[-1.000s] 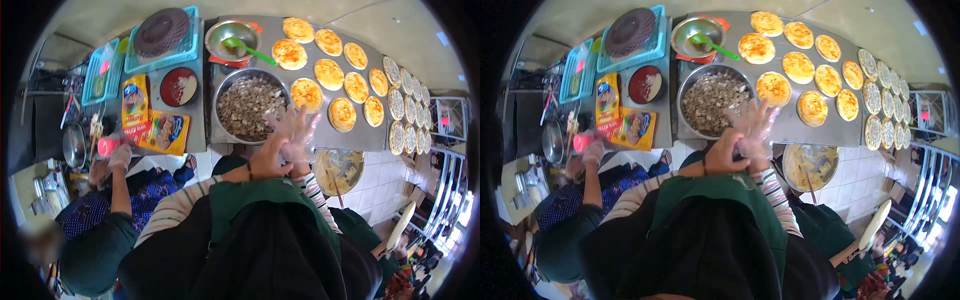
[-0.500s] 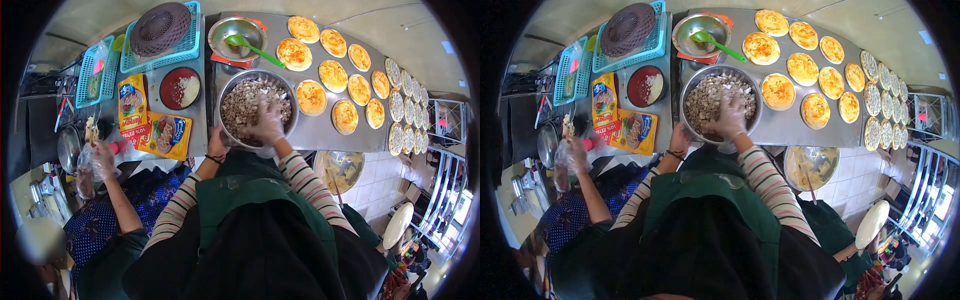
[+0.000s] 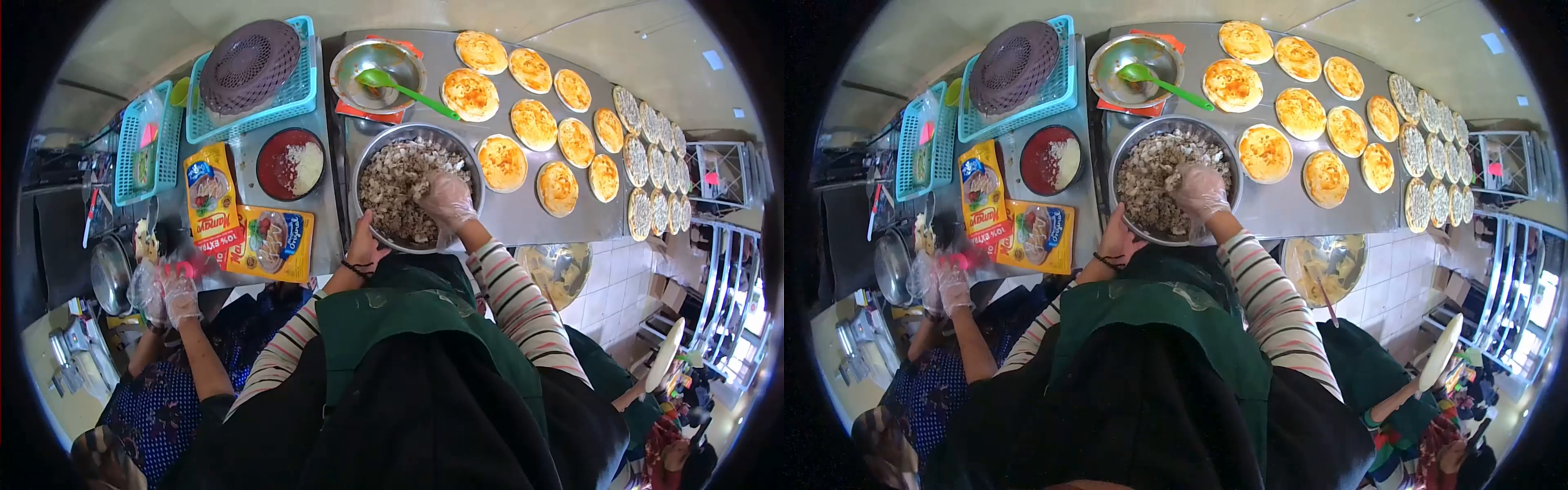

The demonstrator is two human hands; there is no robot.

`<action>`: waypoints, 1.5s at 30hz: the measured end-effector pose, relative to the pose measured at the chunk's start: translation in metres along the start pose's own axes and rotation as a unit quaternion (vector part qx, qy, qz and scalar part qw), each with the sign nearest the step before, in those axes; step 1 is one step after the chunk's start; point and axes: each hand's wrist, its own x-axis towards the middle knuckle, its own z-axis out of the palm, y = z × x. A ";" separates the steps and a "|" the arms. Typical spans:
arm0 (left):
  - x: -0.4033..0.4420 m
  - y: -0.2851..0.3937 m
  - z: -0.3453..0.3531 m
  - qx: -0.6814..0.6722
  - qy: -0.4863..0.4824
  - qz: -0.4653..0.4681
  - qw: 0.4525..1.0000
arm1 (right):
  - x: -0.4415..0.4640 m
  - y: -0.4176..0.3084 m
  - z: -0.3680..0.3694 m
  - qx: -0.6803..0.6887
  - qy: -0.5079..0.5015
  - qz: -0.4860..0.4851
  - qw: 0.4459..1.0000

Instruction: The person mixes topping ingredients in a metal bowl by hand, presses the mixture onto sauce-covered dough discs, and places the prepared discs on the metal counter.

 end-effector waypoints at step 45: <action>0.000 0.012 0.018 -0.019 -0.085 -0.120 0.989 | -0.030 0.032 0.011 0.047 -0.090 0.031 0.994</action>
